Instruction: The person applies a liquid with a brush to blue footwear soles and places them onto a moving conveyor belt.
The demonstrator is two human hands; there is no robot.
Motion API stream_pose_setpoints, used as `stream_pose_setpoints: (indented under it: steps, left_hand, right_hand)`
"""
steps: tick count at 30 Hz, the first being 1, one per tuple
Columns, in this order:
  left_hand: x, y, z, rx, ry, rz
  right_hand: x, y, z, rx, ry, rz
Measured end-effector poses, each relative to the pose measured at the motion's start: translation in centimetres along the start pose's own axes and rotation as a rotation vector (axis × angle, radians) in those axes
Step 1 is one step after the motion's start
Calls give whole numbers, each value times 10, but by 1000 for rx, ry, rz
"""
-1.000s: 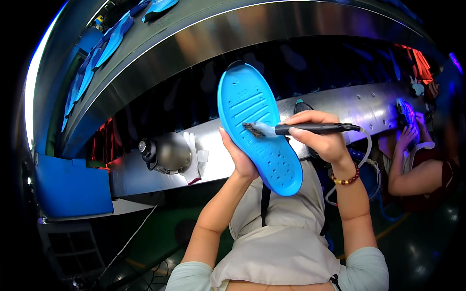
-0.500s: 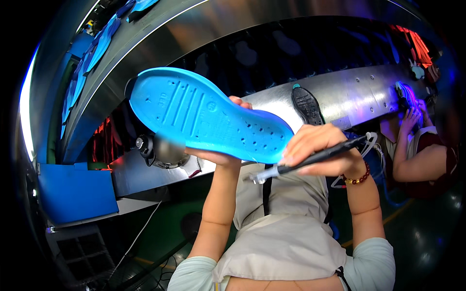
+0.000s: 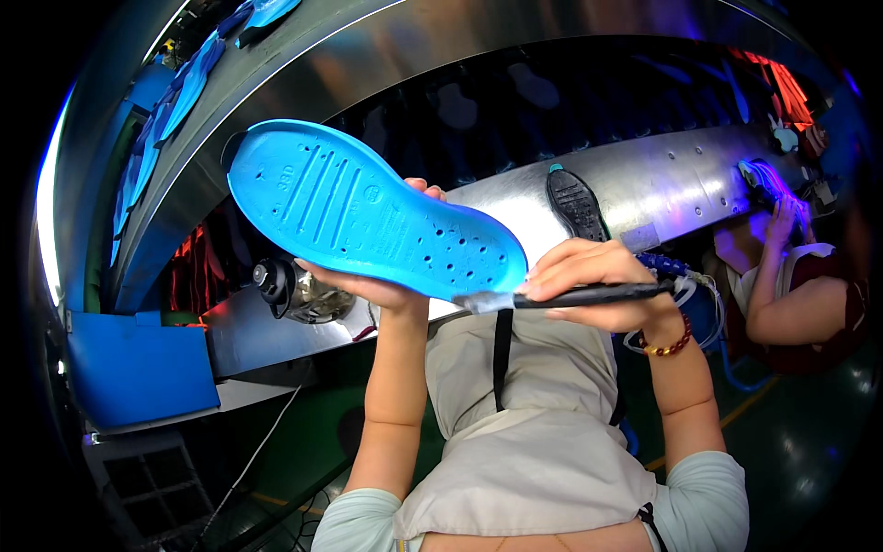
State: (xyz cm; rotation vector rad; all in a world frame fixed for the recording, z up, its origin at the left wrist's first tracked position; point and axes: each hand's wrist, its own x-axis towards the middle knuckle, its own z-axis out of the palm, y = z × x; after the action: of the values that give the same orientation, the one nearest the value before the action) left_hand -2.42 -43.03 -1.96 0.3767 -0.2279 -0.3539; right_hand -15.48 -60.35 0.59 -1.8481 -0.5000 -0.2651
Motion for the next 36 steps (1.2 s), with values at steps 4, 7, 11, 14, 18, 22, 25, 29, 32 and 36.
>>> stream_pose_setpoints:
  steps: [4,7,11,14,18,22,25,29,32,36]
  left_hand:
    - [-1,3,0,-5,-170,-8]
    - [2,3,8,85,-154,-48]
    - [-24,-18,9,104,-174,-211]
    - [-18,-7,-26,-21,-146,-361]
    - [-4,7,-40,55,-330,-564]
    - [6,10,-9,184,-324,-851]
    - [0,15,-5,212,-122,-1064]
    - [-1,19,-9,346,-66,-1235]
    - [-6,20,-2,580,-207,-1292]
    - [-10,30,-1,562,-39,-1298]
  right_hand:
    - [-1,18,-6,475,138,233]
    - [-4,24,5,564,264,261]
    - [3,8,35,805,472,349]
    - [2,-15,25,417,158,444]
    - [3,-16,6,169,-221,80]
    - [7,-6,6,63,-81,95]
    - [5,-21,-2,-16,-273,30]
    - [3,-21,-12,-40,-170,21]
    - [-2,-19,-11,-26,-382,80]
    - [-3,-25,-21,-57,-335,44]
